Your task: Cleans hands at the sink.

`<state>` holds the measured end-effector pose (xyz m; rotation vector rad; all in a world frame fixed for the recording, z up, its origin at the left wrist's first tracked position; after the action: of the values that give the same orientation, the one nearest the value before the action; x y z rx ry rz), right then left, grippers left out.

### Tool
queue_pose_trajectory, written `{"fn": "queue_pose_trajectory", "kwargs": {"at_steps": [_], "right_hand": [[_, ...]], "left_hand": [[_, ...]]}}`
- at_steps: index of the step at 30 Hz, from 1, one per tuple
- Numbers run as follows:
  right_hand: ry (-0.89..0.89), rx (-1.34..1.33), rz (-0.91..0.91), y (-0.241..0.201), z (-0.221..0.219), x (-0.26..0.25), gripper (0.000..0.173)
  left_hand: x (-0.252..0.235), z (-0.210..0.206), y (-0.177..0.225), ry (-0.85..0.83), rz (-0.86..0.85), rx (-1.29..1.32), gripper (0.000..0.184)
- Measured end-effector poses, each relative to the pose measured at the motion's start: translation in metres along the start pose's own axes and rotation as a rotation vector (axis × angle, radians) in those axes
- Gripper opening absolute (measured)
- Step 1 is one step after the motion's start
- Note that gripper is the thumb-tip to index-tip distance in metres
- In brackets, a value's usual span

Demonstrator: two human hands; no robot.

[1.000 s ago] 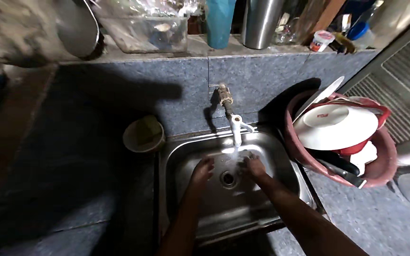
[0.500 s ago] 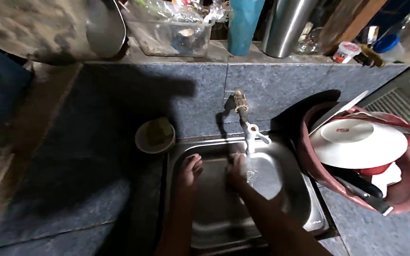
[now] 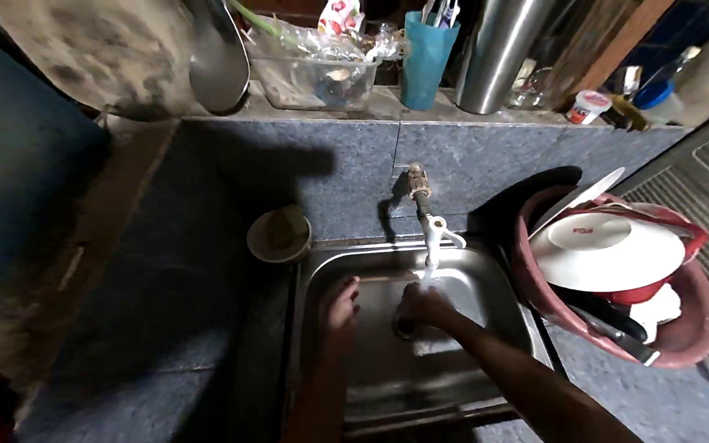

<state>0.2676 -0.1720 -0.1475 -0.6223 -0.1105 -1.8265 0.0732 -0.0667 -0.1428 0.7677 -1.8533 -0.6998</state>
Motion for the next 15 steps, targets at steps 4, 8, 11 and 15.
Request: {"fn": "queue_pose_trajectory", "kwargs": {"at_steps": [4, 8, 11, 15], "right_hand": [[0.184, -0.592, -0.052, 0.000, 0.035, 0.029, 0.041], [0.364, -1.285, -0.257, 0.013, 0.035, 0.051, 0.049], [0.399, -1.681, -0.464, 0.022, 0.014, 0.049, 0.023], [0.319, -1.499, -0.621, -0.006, -0.012, 0.036, 0.033]], "left_hand": [[0.021, -0.032, -0.054, -0.209, 0.156, -0.030, 0.050], [0.014, -0.078, -0.084, -0.242, 0.407, 0.399, 0.052], [0.016, -0.095, -0.077, -0.243, 0.041, 0.090, 0.034], [0.032, -0.122, -0.062, -0.343, -0.217, -0.690, 0.041]]}}
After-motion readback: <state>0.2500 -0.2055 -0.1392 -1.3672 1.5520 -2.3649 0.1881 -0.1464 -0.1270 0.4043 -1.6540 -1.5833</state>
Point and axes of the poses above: each hand's wrist, its own x-axis away from the middle knuckle, its own z-axis out of the back of the hand, y = z × x, the point moved 1 cm from there along -x, towards the middle knuckle, and after that the axes turned 13 degrees about x, right-handed, at the moved point
